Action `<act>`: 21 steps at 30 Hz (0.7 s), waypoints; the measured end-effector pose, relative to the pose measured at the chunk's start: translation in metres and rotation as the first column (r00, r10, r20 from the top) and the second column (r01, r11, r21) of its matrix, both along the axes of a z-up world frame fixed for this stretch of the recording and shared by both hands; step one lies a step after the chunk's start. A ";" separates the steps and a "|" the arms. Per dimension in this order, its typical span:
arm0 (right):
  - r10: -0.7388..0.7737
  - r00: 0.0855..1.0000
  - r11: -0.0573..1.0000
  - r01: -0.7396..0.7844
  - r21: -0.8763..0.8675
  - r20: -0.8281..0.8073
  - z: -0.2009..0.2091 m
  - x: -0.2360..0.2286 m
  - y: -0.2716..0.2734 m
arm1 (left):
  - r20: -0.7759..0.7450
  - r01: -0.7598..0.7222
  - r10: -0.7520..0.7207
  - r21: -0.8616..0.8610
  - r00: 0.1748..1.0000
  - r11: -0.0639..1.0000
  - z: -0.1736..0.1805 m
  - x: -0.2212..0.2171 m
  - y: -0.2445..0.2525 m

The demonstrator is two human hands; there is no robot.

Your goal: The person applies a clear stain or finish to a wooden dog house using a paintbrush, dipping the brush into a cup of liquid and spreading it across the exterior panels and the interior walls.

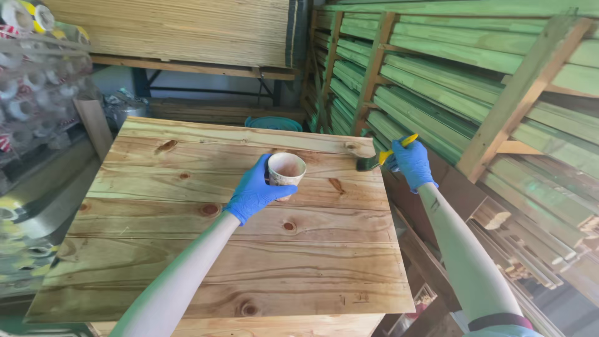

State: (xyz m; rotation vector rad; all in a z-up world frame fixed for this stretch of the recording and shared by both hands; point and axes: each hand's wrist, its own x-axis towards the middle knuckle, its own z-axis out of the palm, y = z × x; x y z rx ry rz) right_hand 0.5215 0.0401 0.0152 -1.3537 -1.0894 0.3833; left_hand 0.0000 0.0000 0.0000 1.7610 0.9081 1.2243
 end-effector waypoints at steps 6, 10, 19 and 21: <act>0.036 0.997 0.998 -0.032 0.062 -0.067 0.020 -0.115 -0.039 | -0.019 -0.011 0.011 -0.013 1.000 1.000 0.016 -0.011 -0.020; 0.310 0.939 0.950 -0.299 0.088 -0.149 0.015 -0.196 -0.021 | -0.001 0.020 -0.020 0.017 1.000 1.000 0.010 -0.013 -0.008; 0.305 0.944 0.952 -0.307 0.006 -0.128 -0.005 -0.162 0.005 | 0.002 0.035 -0.035 -0.009 0.999 0.999 0.015 -0.018 -0.015; 0.266 0.958 0.963 -0.268 -0.004 -0.106 0.000 -0.136 -0.007 | -0.011 0.042 -0.042 -0.013 0.999 0.999 0.014 -0.018 -0.012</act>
